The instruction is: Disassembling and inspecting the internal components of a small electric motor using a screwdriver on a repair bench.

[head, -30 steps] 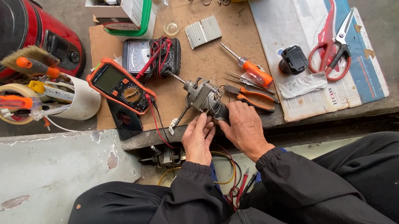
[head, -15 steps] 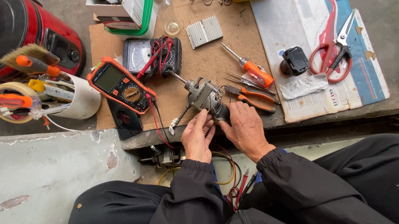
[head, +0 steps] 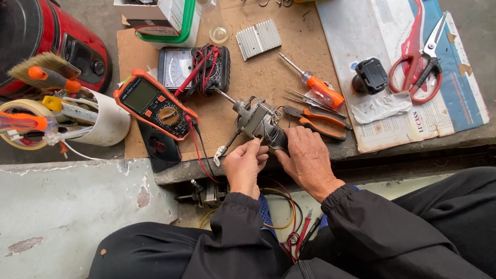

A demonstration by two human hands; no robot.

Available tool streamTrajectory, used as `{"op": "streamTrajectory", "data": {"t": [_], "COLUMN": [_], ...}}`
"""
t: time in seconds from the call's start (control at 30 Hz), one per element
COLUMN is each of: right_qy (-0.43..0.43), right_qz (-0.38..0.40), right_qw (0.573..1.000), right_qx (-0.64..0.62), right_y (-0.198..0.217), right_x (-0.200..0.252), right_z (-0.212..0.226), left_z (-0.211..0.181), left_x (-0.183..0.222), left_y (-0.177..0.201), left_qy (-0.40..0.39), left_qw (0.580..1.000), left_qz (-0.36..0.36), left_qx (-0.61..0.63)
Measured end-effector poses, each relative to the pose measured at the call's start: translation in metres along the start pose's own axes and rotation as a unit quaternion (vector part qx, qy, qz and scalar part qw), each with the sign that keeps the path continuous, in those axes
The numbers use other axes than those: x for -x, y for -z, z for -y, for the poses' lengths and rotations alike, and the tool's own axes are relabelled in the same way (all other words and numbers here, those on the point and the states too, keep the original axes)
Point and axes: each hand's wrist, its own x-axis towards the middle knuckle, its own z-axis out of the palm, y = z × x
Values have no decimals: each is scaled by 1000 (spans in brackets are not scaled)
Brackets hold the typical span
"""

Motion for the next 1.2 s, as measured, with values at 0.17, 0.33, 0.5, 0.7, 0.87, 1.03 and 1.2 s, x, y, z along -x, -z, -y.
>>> {"op": "streamTrajectory", "data": {"t": [0.17, 0.33, 0.5, 0.7, 0.87, 1.03, 1.2], "right_qy": [-6, -11, -27, -95, -114, -79, -88], "right_qz": [5, 9, 44, 125, 60, 185, 181], "right_qw": [1000, 1000, 998, 986, 981, 977, 975], "right_qx": [-2, -4, -18, -48, -143, -70, -93], "right_y": [1, 6, 17, 16, 45, 14, 5], "right_x": [0, 0, -4, -13, -37, -73, -78], "right_z": [1, 4, 7, -1, 17, 23, 19], "left_z": [-4, -7, -42, -56, -52, -63, -78], "left_x": [7, 14, 14, -106, -108, -77, -53], "left_y": [3, 3, 16, 6, -6, -5, 4], "left_qy": [18, 19, -194, -75, -56, -39, -27], "left_qw": [999, 997, 948, 985, 995, 996, 982], "left_qz": [20, 19, -199, -31, 64, 79, 188], "left_qx": [47, 71, -156, -153, -43, -35, -9]}}
